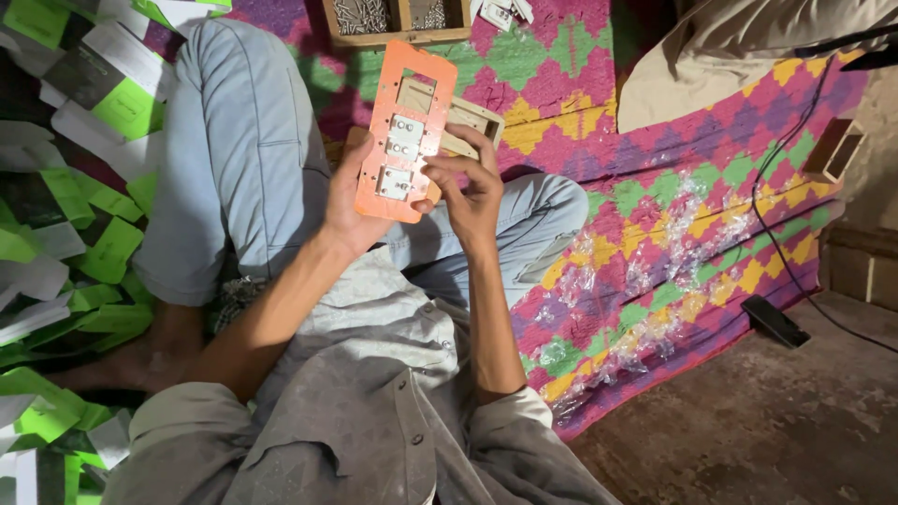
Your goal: The person sits on a patterned mat and assembles white electrical socket modules into an orange plastic frame. They pick up modules from a wooden tray, insert them into the frame, and secure them with small metal fasteners. The person repeats this process for multiple modules, occasionally adjusting the frame and fasteners.
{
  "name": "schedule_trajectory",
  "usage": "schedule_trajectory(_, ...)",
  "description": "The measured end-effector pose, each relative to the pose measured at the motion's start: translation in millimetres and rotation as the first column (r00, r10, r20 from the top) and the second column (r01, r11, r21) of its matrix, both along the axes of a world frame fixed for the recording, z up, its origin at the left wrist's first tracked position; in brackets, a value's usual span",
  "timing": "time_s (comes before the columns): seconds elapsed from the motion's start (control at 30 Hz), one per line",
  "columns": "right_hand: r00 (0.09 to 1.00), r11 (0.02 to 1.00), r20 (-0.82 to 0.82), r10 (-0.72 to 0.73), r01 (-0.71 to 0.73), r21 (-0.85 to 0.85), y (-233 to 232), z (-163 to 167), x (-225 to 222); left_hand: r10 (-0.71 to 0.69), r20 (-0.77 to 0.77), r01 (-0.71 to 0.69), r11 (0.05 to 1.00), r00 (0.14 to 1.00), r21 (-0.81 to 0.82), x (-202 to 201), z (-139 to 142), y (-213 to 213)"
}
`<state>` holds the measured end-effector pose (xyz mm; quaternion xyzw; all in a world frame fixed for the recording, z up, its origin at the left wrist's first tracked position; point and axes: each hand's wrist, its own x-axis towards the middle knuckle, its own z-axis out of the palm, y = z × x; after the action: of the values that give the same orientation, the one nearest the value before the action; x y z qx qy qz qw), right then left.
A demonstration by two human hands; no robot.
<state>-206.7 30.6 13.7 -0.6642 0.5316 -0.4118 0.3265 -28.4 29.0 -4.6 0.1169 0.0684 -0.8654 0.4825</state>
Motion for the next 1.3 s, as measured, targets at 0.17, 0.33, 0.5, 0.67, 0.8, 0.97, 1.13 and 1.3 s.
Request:
schedule_trajectory(0.17, 0.973, 0.974, 0.194, -0.125, 0.083, 0.212, 0, -6, -5, -0.010, 0.011, 0.011, 0.999, 1.000, -0.053, 2, 4, -3)
schedule_trajectory(0.33, 0.990, 0.996, 0.133, -0.043, 0.032, 0.084, -2, -5, -3, 0.008, 0.011, -0.008, 1.000, 1.000, -0.021, 1, 6, -3)
schedule_trajectory(0.5, 0.962, 0.957, 0.225, -0.157, 0.092, 0.275, 1, -4, -3, -0.003, 0.034, 0.004, 0.999, 0.999, -0.038, 1, 5, -4)
schedule_trajectory(0.67, 0.987, 0.993, 0.144, -0.069, 0.054, 0.102, -2, -3, -2, 0.024, 0.022, -0.023, 0.999, 0.999, -0.034, 2, 5, -4)
schedule_trajectory(0.8, 0.981, 0.967, 0.167, -0.103, 0.060, 0.246, -3, 3, 2, 0.018, 0.027, -0.017, 1.000, 0.999, -0.022, 2, 7, -5)
schedule_trajectory(0.97, 0.983, 0.986, 0.150, -0.108, 0.086, 0.143, -8, 10, 7, 0.014, 0.028, -0.013, 0.999, 0.999, -0.049, 4, 7, -5)
schedule_trajectory(1.13, 0.996, 0.988, 0.072, -0.044, 0.032, 0.154, -8, 15, 9, 0.027, -0.001, -0.027, 1.000, 1.000, -0.014, 4, 5, -4)
schedule_trajectory(1.3, 0.993, 0.979, 0.100, -0.058, 0.037, 0.199, -8, 16, 7, 0.021, -0.005, -0.021, 1.000, 1.000, -0.010, 4, 4, -5)
